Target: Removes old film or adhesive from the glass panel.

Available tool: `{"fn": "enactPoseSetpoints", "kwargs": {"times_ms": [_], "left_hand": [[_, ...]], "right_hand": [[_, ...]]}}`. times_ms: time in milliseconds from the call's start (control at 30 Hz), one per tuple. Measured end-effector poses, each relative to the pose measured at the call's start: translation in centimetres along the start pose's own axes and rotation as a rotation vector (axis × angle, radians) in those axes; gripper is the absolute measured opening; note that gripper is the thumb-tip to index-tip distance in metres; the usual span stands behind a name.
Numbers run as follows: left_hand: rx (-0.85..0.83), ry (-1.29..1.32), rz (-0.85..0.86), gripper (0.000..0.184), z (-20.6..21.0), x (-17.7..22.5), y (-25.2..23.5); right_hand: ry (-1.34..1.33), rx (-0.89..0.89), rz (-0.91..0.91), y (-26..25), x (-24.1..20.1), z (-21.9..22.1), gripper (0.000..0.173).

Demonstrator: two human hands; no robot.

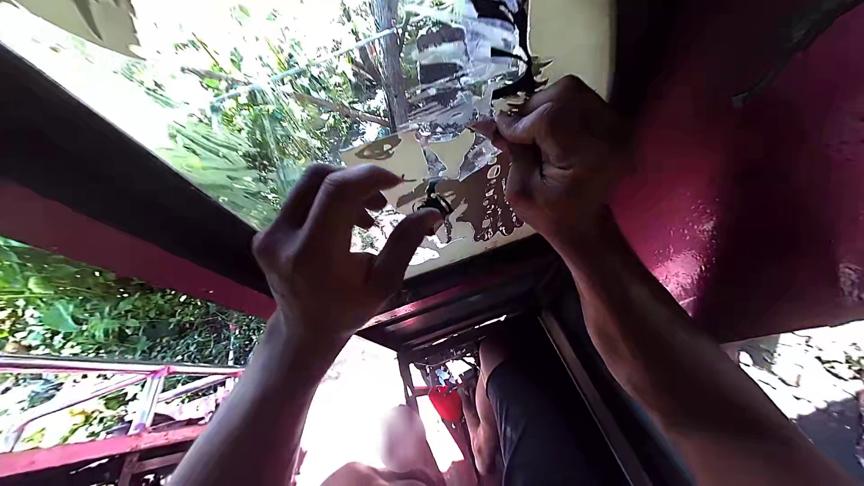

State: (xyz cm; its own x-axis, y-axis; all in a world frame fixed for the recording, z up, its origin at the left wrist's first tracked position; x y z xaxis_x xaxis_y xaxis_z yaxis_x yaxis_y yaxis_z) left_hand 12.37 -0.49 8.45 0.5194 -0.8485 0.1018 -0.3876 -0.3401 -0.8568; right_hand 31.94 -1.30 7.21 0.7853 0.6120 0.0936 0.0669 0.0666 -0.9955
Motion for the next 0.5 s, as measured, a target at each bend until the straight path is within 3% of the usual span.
{"fn": "enactPoseSetpoints", "kwargs": {"times_ms": [500], "left_hand": [[-0.03, -0.11, -0.039, 0.039, 0.9, -2.0, -0.9]], "right_hand": [[0.086, -0.047, -0.028, -1.5, -1.0, 1.0, 0.016]]}}
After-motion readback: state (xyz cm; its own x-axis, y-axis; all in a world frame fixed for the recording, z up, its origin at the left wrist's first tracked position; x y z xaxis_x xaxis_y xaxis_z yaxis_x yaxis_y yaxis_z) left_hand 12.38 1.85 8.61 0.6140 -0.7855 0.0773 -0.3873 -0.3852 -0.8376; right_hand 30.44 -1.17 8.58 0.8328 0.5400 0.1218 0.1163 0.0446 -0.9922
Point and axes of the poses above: each hand's wrist, its own y-axis away from the middle knuckle, its own z-axis out of the palm, x = y × z, the point moved 9 cm from there along -y, towards the middle knuckle, and after that the axes turned 5 degrees about -z, right-handed, at the moved point
